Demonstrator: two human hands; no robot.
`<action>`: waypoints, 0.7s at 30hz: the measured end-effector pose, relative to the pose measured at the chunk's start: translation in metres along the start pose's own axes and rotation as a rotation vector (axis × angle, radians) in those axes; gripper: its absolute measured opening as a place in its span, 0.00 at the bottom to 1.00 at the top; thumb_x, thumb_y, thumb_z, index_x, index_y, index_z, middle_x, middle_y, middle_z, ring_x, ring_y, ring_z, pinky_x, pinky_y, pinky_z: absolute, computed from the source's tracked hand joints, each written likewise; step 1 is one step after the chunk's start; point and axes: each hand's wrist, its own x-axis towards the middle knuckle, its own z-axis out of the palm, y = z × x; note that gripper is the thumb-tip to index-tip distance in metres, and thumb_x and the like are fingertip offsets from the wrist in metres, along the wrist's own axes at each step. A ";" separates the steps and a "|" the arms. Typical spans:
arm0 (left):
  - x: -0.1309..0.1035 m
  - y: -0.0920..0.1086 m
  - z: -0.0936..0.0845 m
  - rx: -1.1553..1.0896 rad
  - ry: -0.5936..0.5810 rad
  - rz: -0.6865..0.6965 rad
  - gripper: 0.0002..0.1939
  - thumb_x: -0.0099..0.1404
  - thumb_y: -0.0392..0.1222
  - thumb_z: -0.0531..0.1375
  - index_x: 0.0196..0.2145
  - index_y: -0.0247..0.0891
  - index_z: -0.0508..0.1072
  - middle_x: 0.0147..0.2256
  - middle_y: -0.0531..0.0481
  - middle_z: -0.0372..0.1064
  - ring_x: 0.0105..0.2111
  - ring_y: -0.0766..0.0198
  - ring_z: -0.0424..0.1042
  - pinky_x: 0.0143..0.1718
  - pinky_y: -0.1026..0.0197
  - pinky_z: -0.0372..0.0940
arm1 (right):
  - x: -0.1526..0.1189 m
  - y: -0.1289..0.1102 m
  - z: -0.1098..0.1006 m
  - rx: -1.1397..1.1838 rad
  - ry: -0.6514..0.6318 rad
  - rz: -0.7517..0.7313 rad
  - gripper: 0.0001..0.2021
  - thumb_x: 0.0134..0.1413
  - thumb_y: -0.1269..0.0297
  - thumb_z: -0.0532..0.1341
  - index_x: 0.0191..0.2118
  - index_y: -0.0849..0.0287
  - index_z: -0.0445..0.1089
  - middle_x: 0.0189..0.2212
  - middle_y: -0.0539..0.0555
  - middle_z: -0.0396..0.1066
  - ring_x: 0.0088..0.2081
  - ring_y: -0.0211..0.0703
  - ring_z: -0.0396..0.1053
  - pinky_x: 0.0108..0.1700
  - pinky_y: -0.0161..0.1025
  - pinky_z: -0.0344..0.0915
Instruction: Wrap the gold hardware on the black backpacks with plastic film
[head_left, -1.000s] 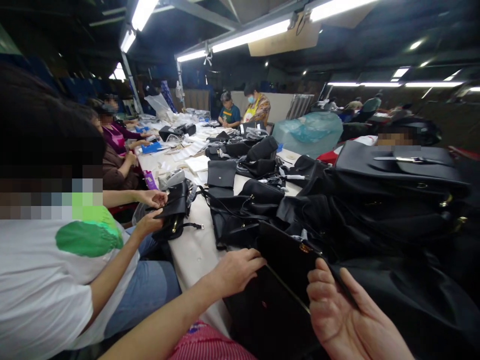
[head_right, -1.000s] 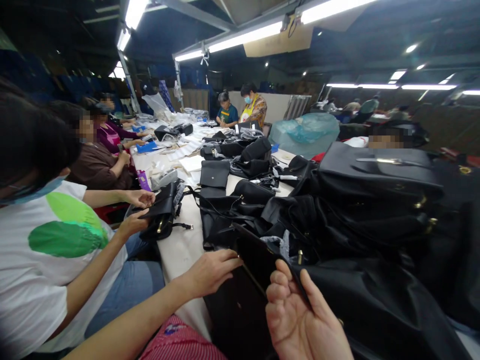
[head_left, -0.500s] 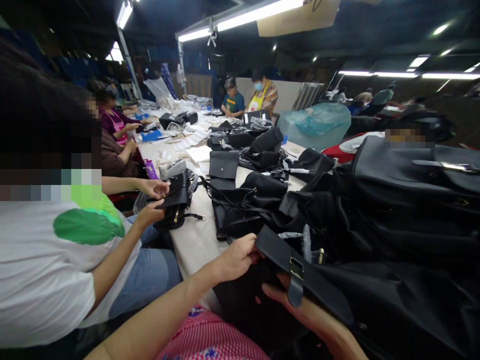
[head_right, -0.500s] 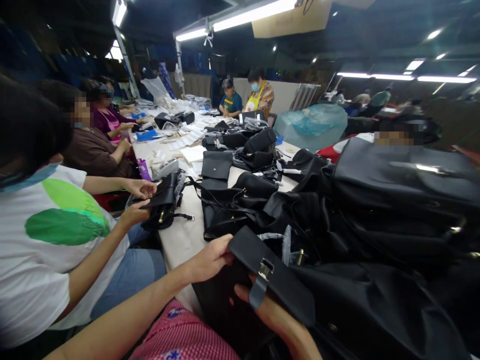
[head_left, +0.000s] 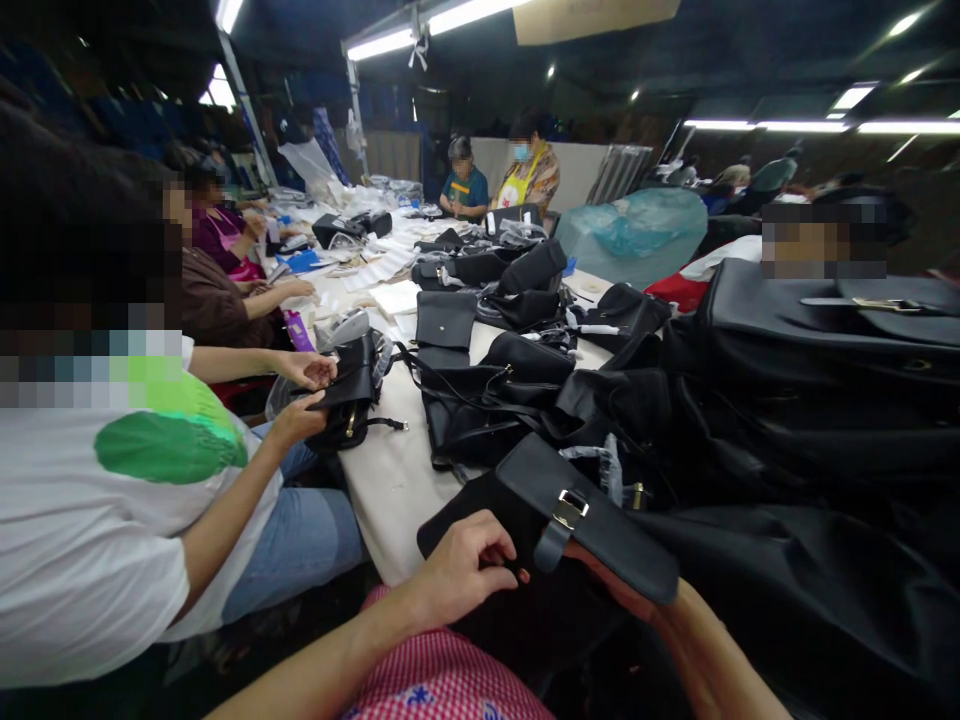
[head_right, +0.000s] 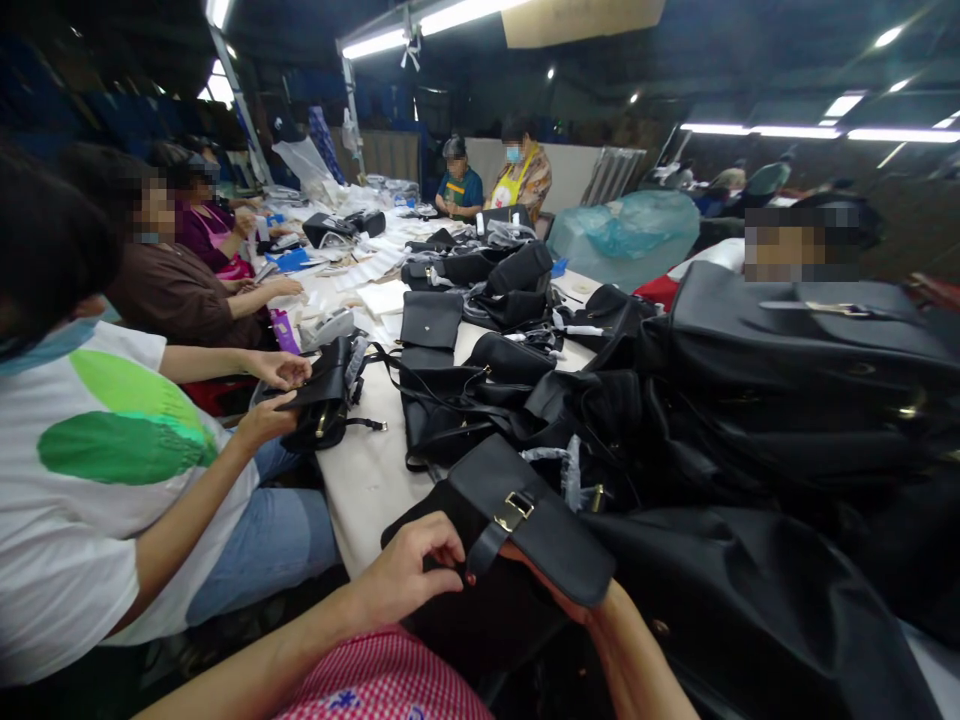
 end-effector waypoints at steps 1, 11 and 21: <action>0.000 0.001 0.002 0.010 0.000 0.007 0.08 0.51 0.29 0.67 0.29 0.36 0.73 0.33 0.53 0.67 0.32 0.66 0.68 0.34 0.65 0.61 | 0.001 -0.004 0.001 -0.096 -0.036 -0.022 0.13 0.30 0.63 0.75 0.29 0.54 0.77 0.36 0.52 0.80 0.50 0.54 0.70 0.58 0.52 0.61; 0.002 -0.007 0.021 0.384 -0.004 0.166 0.05 0.63 0.32 0.59 0.29 0.36 0.69 0.32 0.51 0.66 0.34 0.63 0.65 0.37 0.62 0.58 | 0.008 0.000 -0.019 -0.307 -0.157 -0.116 0.17 0.34 0.58 0.73 0.37 0.47 0.78 0.41 0.50 0.80 0.53 0.55 0.70 0.59 0.57 0.60; -0.041 -0.031 -0.082 0.889 -0.275 -0.096 0.14 0.68 0.41 0.53 0.26 0.36 0.71 0.30 0.46 0.69 0.36 0.57 0.69 0.41 0.57 0.62 | 0.018 0.003 -0.007 -0.156 0.034 -0.229 0.17 0.33 0.64 0.73 0.36 0.50 0.77 0.37 0.54 0.80 0.43 0.57 0.76 0.44 0.56 0.73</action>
